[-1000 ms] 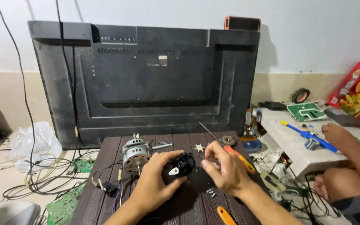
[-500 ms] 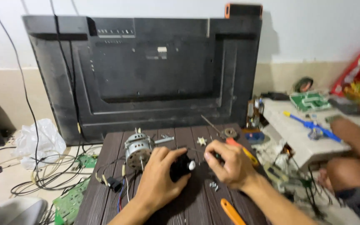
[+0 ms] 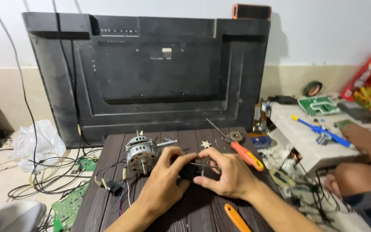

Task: Reassembling a small electric motor by aligning the housing and internal components and fastening them with screws.

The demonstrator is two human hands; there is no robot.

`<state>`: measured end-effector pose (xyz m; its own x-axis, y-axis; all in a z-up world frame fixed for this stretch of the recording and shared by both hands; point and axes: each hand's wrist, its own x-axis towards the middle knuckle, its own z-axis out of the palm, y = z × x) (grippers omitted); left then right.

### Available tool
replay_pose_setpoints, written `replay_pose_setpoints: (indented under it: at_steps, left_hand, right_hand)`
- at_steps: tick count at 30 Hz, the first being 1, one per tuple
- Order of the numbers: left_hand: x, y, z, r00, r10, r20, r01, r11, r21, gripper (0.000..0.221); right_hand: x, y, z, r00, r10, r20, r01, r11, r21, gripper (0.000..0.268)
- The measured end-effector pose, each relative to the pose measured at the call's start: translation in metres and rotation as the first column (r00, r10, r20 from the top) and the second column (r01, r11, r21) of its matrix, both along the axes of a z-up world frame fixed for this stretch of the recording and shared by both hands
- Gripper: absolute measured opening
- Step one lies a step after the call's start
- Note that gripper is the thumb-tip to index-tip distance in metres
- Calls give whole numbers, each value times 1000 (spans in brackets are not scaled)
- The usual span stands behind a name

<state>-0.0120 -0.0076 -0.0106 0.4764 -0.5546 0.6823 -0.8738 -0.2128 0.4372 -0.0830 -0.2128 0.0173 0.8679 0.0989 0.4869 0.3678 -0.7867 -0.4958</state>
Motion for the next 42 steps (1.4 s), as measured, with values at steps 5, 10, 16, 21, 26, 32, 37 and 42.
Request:
replay_pose_setpoints:
  at_steps: [5,10,16,21,26,32,37,42]
  left_hand:
    - [-4,3,9,998,0,65,3,999,-47,79]
    - [-4,-2,12,999,-7,40,13,987,-160,91]
    - [4,5,9,964,-208,-166,170,961,-220,116]
    - [-2,7,14,948,-196,-250,145,967,-211,88]
    - [-3,9,16,959,-145,-243,115,984,-135,78]
    - [-2,2,5,981,40,-190,-2,981,194,84]
    - [-13,13,47,963,108,245,-88,992,-92,66]
    - [22,32,34,774,570,276,-591,807,-8,77]
  right_hand:
    - [2,4,1,997,64,49,-64,998,-11,56]
    - [3,-3,-8,983,124,134,-140,983,117,50]
    - [5,-1,-12,956,160,247,-197,971,132,51]
    - [-2,-3,-11,966,152,209,-185,972,148,53]
    - [0,-18,-16,975,117,186,-163,955,249,38]
    - [6,-6,-8,986,110,129,-124,986,109,35]
    - [6,-11,-9,992,113,60,-119,987,107,51]
    - [13,-14,-9,988,0,155,-13,997,82,38]
